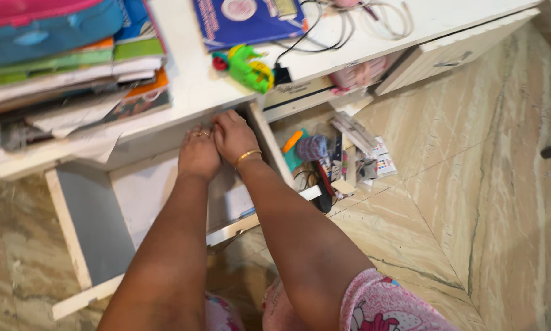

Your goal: The person empties a cluttered drawer by removing various items such as a toy, cables, a pencil case, and papers, placing them on the floor. They then wipe the inside of the empty drawer with a cloth and close it.

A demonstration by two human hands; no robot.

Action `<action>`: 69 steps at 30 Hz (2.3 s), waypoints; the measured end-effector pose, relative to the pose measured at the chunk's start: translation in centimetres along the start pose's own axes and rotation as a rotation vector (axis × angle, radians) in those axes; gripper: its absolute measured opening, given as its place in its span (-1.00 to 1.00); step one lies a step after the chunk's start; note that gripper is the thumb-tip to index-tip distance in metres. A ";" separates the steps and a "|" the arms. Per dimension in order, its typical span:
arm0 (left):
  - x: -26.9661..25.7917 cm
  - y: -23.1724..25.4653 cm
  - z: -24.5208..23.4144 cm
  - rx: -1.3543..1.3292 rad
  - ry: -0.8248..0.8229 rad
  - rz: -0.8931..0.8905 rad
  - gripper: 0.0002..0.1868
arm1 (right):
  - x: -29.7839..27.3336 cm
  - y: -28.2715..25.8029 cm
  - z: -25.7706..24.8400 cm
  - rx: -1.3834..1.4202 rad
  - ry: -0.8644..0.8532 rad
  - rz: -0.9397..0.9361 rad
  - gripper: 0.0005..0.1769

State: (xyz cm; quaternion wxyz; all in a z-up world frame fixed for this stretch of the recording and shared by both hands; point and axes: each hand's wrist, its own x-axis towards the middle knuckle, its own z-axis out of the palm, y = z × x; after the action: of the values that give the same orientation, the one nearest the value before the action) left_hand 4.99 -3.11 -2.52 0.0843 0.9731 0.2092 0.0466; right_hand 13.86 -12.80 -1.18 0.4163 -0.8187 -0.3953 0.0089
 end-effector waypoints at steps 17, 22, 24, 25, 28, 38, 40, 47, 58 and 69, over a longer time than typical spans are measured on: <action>-5.2 -7.5 2.6 -0.047 -0.442 -0.372 -0.11 | -0.5 6.6 11.2 -0.790 -0.346 -0.268 -0.17; -5.1 -7.0 5.2 -0.102 -0.496 -0.409 -0.12 | -1.0 5.2 9.7 -0.815 -0.312 -0.119 -0.08; -5.0 -6.9 6.9 -0.138 -0.479 -0.430 -0.16 | -0.7 5.2 8.7 -0.768 -0.286 0.070 0.16; -5.0 -6.8 7.6 -0.156 -0.471 -0.439 -0.18 | -0.6 5.4 8.1 -0.745 -0.272 0.165 0.29; -4.9 -6.1 9.1 -0.154 -0.481 -0.437 -0.20 | -0.8 6.0 6.7 -0.798 -0.134 0.053 0.35; -5.5 -5.9 7.4 -0.116 -0.490 -0.445 -0.15 | -0.9 3.9 5.5 -0.490 -0.128 0.358 0.40; -5.6 -6.0 6.8 -0.110 -0.485 -0.442 -0.13 | -1.6 3.2 5.9 -0.451 -0.101 0.316 0.34; -4.7 -4.8 3.4 -0.087 -0.403 -0.417 0.01 | 0.7 -1.7 5.2 -0.399 -0.156 0.245 0.18; -3.7 -4.9 -0.2 -0.073 -0.447 -0.457 -0.01 | 0.5 -5.8 -4.5 -0.369 -0.429 -0.026 0.10; -4.5 -3.2 5.0 -0.166 -0.508 -0.479 -0.09 | 5.5 5.7 -28.7 -0.890 -0.507 0.045 0.21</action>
State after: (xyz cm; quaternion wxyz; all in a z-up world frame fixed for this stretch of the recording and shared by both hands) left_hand 0.23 -2.84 -8.24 0.2210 0.8669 0.3990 -0.2009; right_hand 31.19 -30.50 15.41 -0.0818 -0.8972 -0.4315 0.0471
